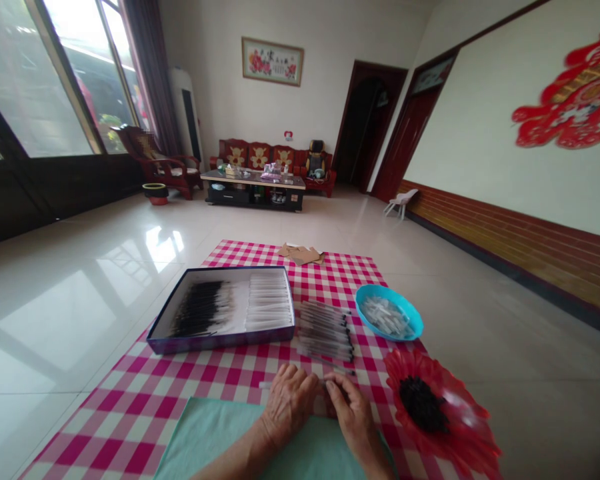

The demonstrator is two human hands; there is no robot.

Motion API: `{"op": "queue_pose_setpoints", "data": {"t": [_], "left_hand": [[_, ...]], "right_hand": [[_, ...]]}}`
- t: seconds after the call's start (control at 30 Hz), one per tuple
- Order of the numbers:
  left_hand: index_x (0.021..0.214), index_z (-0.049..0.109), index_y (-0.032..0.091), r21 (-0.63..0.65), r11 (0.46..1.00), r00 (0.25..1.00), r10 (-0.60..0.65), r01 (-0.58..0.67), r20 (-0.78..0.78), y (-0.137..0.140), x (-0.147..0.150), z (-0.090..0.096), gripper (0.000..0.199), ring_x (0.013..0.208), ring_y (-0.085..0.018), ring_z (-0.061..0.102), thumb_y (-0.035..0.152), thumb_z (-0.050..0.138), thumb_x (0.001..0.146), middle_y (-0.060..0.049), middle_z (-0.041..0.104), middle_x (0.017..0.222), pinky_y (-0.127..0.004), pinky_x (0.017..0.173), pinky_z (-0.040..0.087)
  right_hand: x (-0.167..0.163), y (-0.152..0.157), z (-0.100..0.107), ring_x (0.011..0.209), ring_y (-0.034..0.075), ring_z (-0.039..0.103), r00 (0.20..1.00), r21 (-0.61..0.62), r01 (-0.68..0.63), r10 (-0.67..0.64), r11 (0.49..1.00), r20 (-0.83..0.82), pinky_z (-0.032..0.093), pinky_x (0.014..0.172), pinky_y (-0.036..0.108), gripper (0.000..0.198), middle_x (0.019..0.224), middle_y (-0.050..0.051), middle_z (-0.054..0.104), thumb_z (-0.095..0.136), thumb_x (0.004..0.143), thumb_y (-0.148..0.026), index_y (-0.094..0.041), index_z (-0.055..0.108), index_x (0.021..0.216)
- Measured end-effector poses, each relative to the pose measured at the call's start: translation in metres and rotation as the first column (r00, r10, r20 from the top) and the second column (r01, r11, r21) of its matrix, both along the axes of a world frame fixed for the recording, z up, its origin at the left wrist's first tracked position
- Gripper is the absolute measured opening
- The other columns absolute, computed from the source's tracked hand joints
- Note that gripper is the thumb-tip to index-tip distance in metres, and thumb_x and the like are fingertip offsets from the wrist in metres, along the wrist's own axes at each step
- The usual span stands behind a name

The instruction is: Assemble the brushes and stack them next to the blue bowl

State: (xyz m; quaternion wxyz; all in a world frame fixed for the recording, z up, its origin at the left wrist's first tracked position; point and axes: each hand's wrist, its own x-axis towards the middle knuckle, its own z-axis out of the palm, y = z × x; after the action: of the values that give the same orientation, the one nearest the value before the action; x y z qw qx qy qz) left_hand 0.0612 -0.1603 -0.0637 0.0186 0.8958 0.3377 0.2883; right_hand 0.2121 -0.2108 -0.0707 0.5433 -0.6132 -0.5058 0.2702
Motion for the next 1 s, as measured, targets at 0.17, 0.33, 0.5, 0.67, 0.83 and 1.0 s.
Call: {"op": "queue_pose_setpoints", "data": {"t": [0.17, 0.33, 0.5, 0.67, 0.83, 1.0], "left_hand": [[0.075, 0.053, 0.022, -0.009, 1.0, 1.0, 0.018, -0.018, 0.002, -0.001, 0.0, 0.002, 0.018, 0.065, -0.017, 0.044, 0.019, 0.041, 0.089, -0.001, 0.052, 0.066, -0.031, 0.064, 0.029], [0.076, 0.053, 0.022, -0.025, 0.999, 1.0, 0.02, -0.02, -0.018, 0.0, 0.0, 0.0, 0.017, 0.066, -0.017, 0.044, 0.019, 0.042, 0.088, -0.001, 0.052, 0.067, -0.031, 0.065, 0.03], [0.077, 0.054, 0.022, -0.026, 1.0, 1.0, 0.017, -0.017, -0.009, 0.0, 0.0, -0.003, 0.015, 0.067, -0.017, 0.045, 0.019, 0.043, 0.088, -0.001, 0.053, 0.068, -0.031, 0.066, 0.031], [0.077, 0.054, 0.022, -0.039, 0.999, 1.0, 0.005, -0.005, -0.002, 0.001, 0.0, -0.002, 0.016, 0.067, -0.017, 0.046, 0.018, 0.043, 0.088, 0.0, 0.053, 0.067, -0.031, 0.064, 0.031], [0.075, 0.053, 0.022, -0.066, 0.997, 0.998, 0.041, -0.038, 0.047, 0.002, 0.0, -0.001, 0.02, 0.065, -0.017, 0.048, 0.022, 0.04, 0.091, -0.001, 0.055, 0.067, -0.031, 0.064, 0.033], [0.082, 0.056, 0.022, -0.068, 0.997, 0.996, 0.04, -0.035, 0.084, 0.006, 0.001, 0.001, 0.018, 0.066, -0.017, 0.05, 0.023, 0.04, 0.091, -0.001, 0.057, 0.069, -0.029, 0.065, 0.035]], "right_hand": [[0.002, -0.002, -0.002, 0.095, 0.023, 0.063, 0.99, 0.043, -0.1, 0.103, 0.994, -0.095, 0.051, 0.083, 0.032, 0.026, 0.1, 0.009, 0.068, 0.061, 0.078, -0.038, -0.02, 0.065, 0.097], [-0.001, 0.0, -0.003, 0.087, 0.024, 0.067, 0.997, -0.056, 0.022, -0.026, 0.998, -0.066, 0.054, 0.074, 0.03, 0.033, 0.093, 0.01, 0.071, 0.057, 0.079, -0.045, -0.018, 0.066, 0.096], [-0.002, 0.0, 0.002, 0.077, 0.024, 0.068, 0.999, -0.019, 0.029, -0.028, 0.999, 0.045, 0.055, 0.069, 0.029, 0.031, 0.082, 0.008, 0.073, 0.058, 0.078, -0.046, -0.018, 0.07, 0.085], [0.0, -0.001, 0.005, 0.079, 0.023, 0.068, 0.999, 0.039, -0.013, 0.011, 0.999, 0.049, 0.056, 0.07, 0.03, 0.024, 0.084, 0.007, 0.072, 0.059, 0.079, -0.04, -0.021, 0.071, 0.085], [0.012, -0.001, 0.008, 0.08, 0.023, 0.066, 0.998, 0.118, -0.018, 0.012, 0.993, 0.055, 0.055, 0.072, 0.032, 0.021, 0.087, 0.008, 0.07, 0.06, 0.078, -0.038, -0.021, 0.071, 0.085], [0.016, 0.0, 0.013, 0.069, 0.021, 0.066, 0.992, 0.018, 0.08, -0.078, 0.997, -0.098, 0.056, 0.06, 0.029, 0.032, 0.082, 0.007, 0.069, 0.061, 0.076, -0.045, -0.018, 0.065, 0.093]]}}
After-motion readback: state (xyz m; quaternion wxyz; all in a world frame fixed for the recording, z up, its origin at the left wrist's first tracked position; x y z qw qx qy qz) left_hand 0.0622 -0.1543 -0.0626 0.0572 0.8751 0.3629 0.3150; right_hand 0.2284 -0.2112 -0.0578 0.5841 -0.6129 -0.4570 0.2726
